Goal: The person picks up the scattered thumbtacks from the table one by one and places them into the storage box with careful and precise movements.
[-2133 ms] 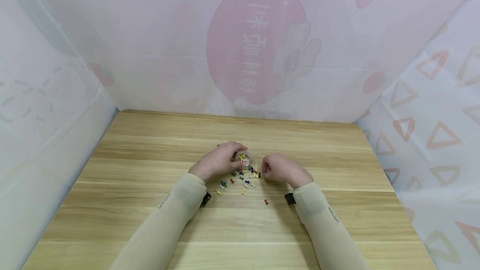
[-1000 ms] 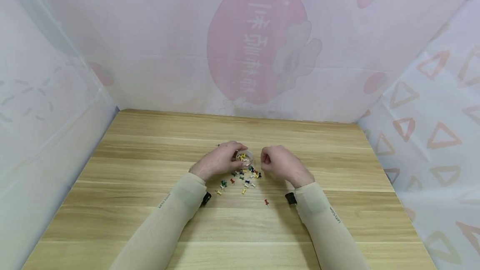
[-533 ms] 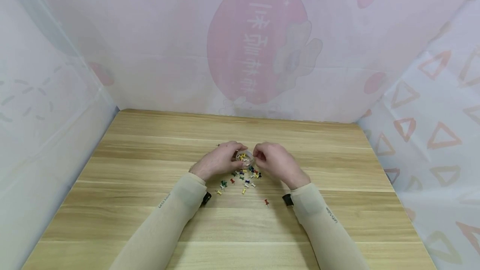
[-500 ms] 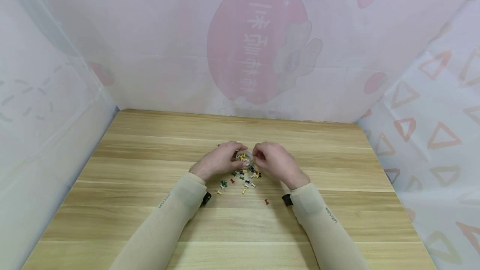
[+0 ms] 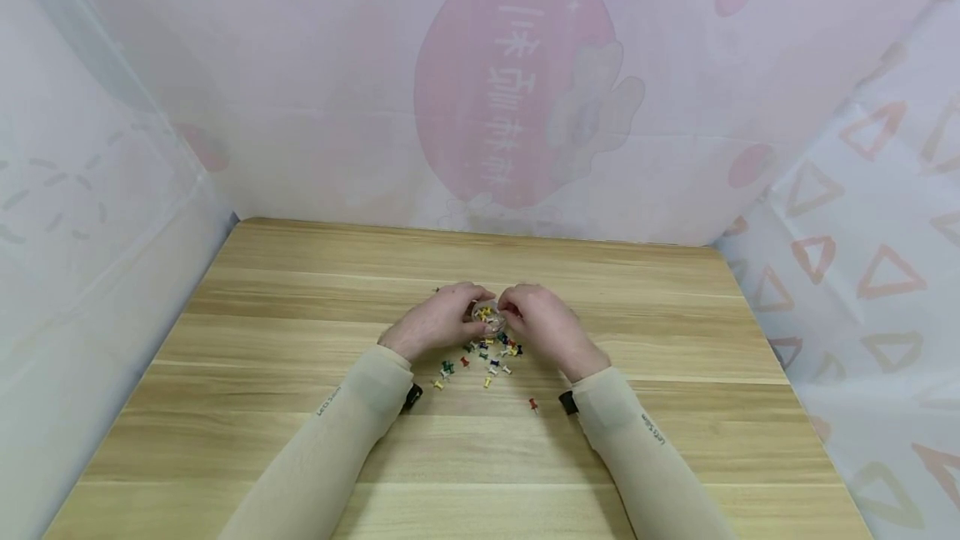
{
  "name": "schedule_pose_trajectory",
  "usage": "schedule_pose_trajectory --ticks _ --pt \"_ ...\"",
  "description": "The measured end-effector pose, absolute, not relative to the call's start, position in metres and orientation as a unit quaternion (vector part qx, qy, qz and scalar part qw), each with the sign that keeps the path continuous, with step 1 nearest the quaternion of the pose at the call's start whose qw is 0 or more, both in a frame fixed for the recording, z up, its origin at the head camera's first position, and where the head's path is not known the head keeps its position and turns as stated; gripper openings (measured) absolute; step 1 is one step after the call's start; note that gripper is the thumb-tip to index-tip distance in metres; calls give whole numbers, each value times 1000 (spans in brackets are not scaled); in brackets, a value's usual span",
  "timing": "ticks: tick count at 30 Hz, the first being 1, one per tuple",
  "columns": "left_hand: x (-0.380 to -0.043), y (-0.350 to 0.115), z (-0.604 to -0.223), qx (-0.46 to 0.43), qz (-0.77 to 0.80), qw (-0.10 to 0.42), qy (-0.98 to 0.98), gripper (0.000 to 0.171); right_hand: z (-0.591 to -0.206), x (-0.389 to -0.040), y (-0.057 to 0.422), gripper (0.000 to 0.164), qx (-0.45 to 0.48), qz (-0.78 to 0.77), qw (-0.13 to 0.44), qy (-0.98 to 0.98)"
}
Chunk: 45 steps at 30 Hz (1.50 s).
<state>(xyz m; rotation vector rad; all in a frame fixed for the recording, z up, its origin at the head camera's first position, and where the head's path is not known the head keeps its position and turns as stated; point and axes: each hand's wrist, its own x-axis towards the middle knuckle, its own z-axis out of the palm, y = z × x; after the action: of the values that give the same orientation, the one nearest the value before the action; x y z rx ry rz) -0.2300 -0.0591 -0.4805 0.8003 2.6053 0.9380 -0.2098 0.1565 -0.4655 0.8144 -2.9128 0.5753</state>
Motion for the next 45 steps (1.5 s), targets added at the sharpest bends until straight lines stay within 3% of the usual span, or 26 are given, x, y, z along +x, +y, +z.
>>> schedule_pose_trajectory --ticks 12,21,30,45 --pt "-229 -57 -478 274 311 122 902 60 -458 -217 175 11 283 191 -12 -940" --pt "-230 -57 -478 270 303 126 905 62 -455 -222 193 13 365 204 -85 -905" --pt "-230 -58 -479 272 300 121 906 63 -464 -222 196 10 388 219 -153 -882" --pt "-229 -58 -479 270 305 125 905 63 -468 -220 198 12 368 185 -177 -894"
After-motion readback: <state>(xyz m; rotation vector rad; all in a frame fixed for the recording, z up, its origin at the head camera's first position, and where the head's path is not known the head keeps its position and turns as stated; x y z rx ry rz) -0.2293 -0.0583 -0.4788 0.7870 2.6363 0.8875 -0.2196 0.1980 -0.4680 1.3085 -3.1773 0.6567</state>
